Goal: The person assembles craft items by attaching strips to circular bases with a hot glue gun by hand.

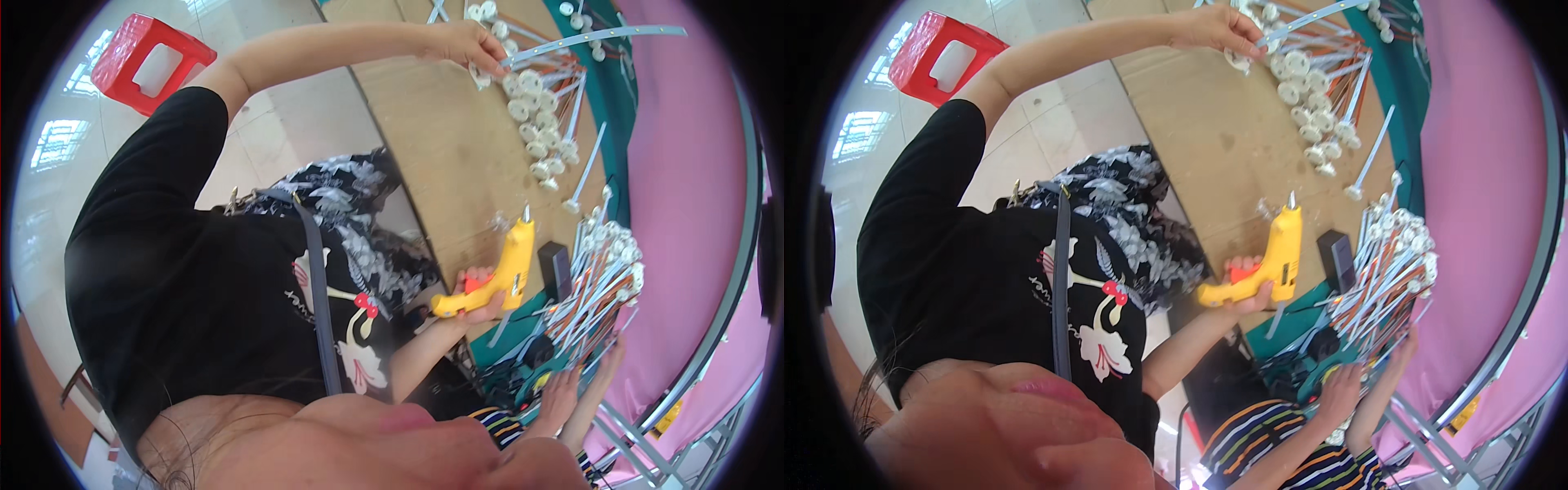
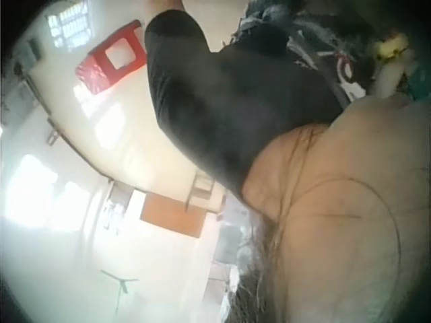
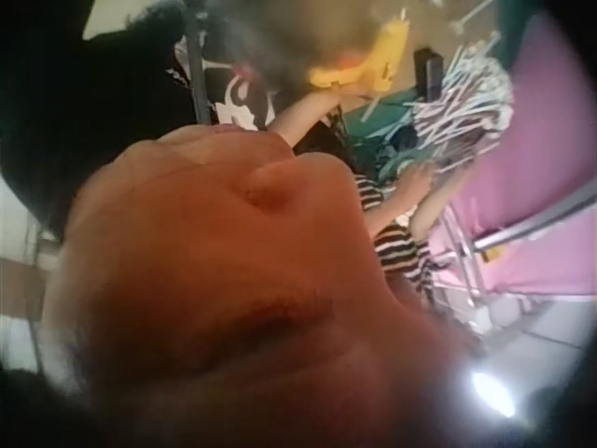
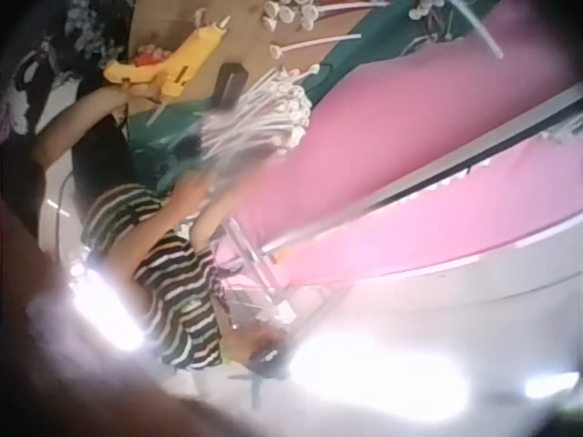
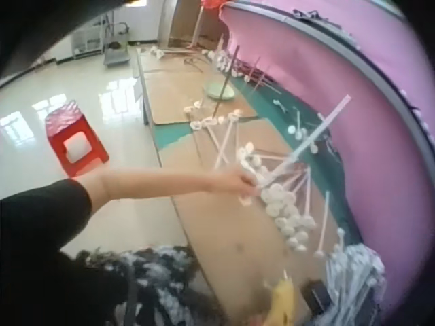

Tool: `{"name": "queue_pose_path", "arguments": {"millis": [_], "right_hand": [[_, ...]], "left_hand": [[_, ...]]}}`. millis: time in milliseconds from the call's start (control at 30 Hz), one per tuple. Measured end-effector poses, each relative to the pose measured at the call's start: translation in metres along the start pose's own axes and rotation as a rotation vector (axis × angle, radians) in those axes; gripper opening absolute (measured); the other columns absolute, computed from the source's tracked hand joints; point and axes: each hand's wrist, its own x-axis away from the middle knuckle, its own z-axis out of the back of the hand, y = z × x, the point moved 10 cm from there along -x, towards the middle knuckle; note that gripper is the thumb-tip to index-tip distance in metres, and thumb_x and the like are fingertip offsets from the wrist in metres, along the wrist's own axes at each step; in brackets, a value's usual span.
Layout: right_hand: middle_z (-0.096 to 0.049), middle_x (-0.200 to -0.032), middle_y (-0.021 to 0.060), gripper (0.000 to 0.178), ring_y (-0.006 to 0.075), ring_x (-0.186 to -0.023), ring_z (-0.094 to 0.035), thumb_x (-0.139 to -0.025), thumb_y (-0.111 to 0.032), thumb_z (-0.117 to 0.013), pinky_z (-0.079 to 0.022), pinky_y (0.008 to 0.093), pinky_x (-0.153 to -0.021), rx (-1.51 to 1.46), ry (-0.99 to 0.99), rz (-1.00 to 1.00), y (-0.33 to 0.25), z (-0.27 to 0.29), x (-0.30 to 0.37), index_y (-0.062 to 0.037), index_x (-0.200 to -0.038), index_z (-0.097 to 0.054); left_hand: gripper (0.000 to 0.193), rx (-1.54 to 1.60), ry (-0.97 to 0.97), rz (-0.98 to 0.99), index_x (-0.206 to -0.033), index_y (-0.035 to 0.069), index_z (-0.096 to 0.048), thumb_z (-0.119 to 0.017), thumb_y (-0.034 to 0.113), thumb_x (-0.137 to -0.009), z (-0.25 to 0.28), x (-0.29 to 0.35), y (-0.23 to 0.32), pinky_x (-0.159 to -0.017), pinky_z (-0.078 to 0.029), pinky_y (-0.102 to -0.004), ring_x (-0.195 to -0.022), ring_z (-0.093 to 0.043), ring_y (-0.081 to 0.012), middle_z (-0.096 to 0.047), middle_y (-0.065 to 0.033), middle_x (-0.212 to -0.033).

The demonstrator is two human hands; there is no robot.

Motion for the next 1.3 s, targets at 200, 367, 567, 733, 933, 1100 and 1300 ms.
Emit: {"name": "queue_pose_path", "arguments": {"millis": [200,367,567,733,933,1100,1300], "right_hand": [[-0.051,-0.090,0.0078,0.048,0.0218,-0.082,-0.047,-0.082,-0.041,-0.058,-0.041,0.0389,-0.075,-0.010,0.006,0.030,-0.003,-0.012,-0.004,-0.0030,-0.109,-0.045],[-0.051,-0.091,0.0088,0.045,0.0217,-0.086,-0.047,-0.083,-0.039,-0.056,-0.041,0.0370,-0.077,-0.025,-0.005,0.011,0.006,-0.023,-0.011,-0.0015,-0.106,-0.046],[-0.050,-0.088,0.0094,0.045,0.0248,-0.085,-0.047,-0.081,-0.038,-0.059,-0.045,0.0390,-0.078,-0.011,0.030,0.003,0.008,-0.021,-0.009,-0.0016,-0.106,-0.047],[-0.051,-0.090,0.0104,0.045,0.0252,-0.086,-0.048,-0.082,-0.038,-0.059,-0.046,0.0390,-0.078,0.002,0.041,0.020,0.004,-0.022,-0.004,-0.0015,-0.105,-0.048],[-0.053,-0.092,0.0110,0.044,0.0257,-0.087,-0.049,-0.082,-0.038,-0.059,-0.046,0.0395,-0.079,0.001,0.020,0.004,0.008,-0.022,-0.008,-0.0015,-0.105,-0.049],[-0.053,-0.091,0.0112,0.043,0.0262,-0.087,-0.049,-0.083,-0.037,-0.057,-0.046,0.0398,-0.078,0.031,0.048,0.022,0.003,-0.020,-0.008,-0.0014,-0.105,-0.049],[-0.056,-0.091,0.0139,0.039,0.0293,-0.087,-0.054,-0.084,-0.033,-0.055,-0.048,0.0378,-0.072,0.250,0.129,0.023,0.001,-0.039,-0.012,-0.0002,-0.104,-0.050]], "left_hand": [[0.024,0.107,-0.142,0.006,-0.104,0.004,-0.063,-0.063,0.021,-0.086,-0.082,0.032,-0.039,-0.092,-0.042,-0.0266,-0.100,-0.057,-0.0106,-0.065,-0.0009,-0.100],[0.032,-0.062,-0.061,-0.147,-0.107,0.005,-0.064,-0.067,0.026,-0.082,-0.068,0.013,-0.036,-0.085,-0.044,-0.0227,-0.095,-0.059,-0.0076,-0.067,-0.0023,-0.098],[0.034,-0.240,-0.031,-0.168,-0.107,0.006,-0.064,-0.068,0.027,-0.081,-0.064,0.010,-0.015,-0.076,-0.044,-0.0209,-0.091,-0.058,-0.0061,-0.067,-0.0012,-0.092],[0.033,-0.152,-0.081,-0.138,-0.108,0.007,-0.064,-0.066,0.026,-0.081,-0.075,0.005,-0.028,-0.077,-0.041,-0.0209,-0.087,-0.056,-0.0056,-0.066,-0.0002,-0.091],[0.028,-0.152,-0.006,-0.168,-0.104,0.008,-0.065,-0.064,0.025,-0.082,-0.058,0.010,-0.012,-0.079,-0.041,-0.0223,-0.087,-0.057,-0.0069,-0.065,0.0002,-0.092],[0.025,-0.583,0.096,-0.361,-0.091,0.001,-0.065,-0.065,0.022,-0.078,-0.047,0.030,0.044,-0.062,-0.047,-0.0328,-0.066,-0.060,-0.0184,-0.064,-0.0121,-0.074],[0.022,-0.507,0.106,-0.397,-0.094,0.003,-0.065,-0.063,0.020,-0.080,-0.046,0.036,0.057,-0.064,-0.047,-0.0331,-0.067,-0.059,-0.0199,-0.063,-0.0127,-0.074]]}}
